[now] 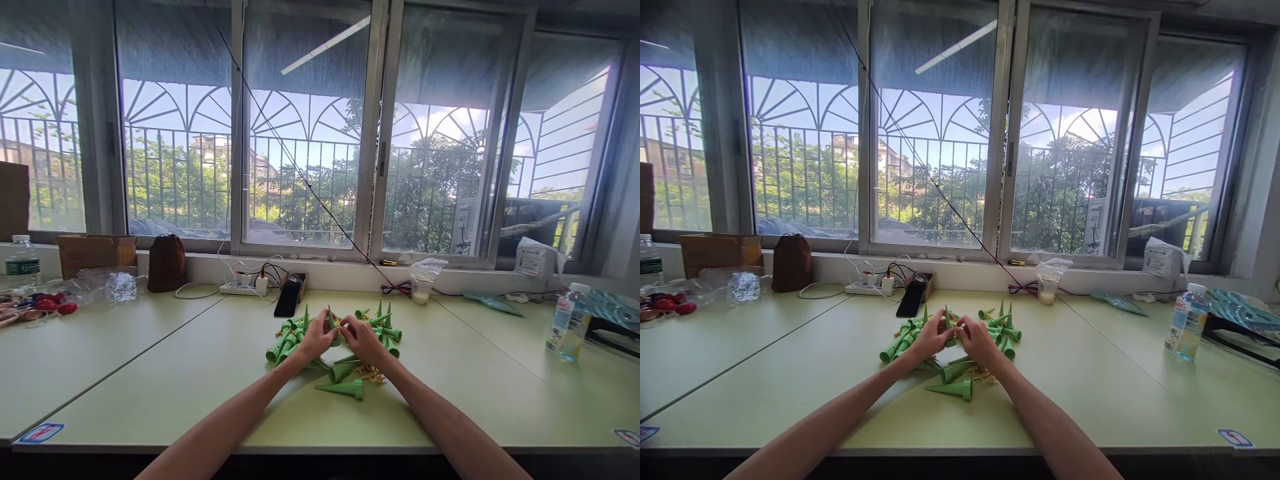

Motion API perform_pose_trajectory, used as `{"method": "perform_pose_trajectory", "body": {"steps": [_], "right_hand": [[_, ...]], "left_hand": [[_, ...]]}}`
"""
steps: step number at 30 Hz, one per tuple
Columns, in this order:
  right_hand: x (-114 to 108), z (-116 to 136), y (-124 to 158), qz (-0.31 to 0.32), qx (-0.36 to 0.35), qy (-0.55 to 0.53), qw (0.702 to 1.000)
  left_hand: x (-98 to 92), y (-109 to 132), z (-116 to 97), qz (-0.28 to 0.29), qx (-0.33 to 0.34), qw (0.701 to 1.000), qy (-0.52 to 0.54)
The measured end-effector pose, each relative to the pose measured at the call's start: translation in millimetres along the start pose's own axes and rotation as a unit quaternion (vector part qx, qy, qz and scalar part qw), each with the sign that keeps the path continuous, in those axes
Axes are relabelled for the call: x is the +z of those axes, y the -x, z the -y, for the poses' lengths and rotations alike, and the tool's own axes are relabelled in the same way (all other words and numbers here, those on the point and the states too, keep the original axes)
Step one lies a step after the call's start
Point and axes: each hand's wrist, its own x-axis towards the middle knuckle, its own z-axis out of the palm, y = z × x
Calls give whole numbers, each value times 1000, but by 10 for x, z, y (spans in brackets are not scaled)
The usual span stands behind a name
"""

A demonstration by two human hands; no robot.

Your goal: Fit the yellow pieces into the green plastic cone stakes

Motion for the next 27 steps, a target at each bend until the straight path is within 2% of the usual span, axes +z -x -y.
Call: {"method": "perform_pose_trajectory", "body": {"steps": [7,27], "right_hand": [[-28,50,4,19,-19,-37,999],[-55,60,-7,29,-40,-27,998]], "left_hand": [[-7,-8,9,39,-71,994,66],[-16,31,-22,38,-80,994,59]]}}
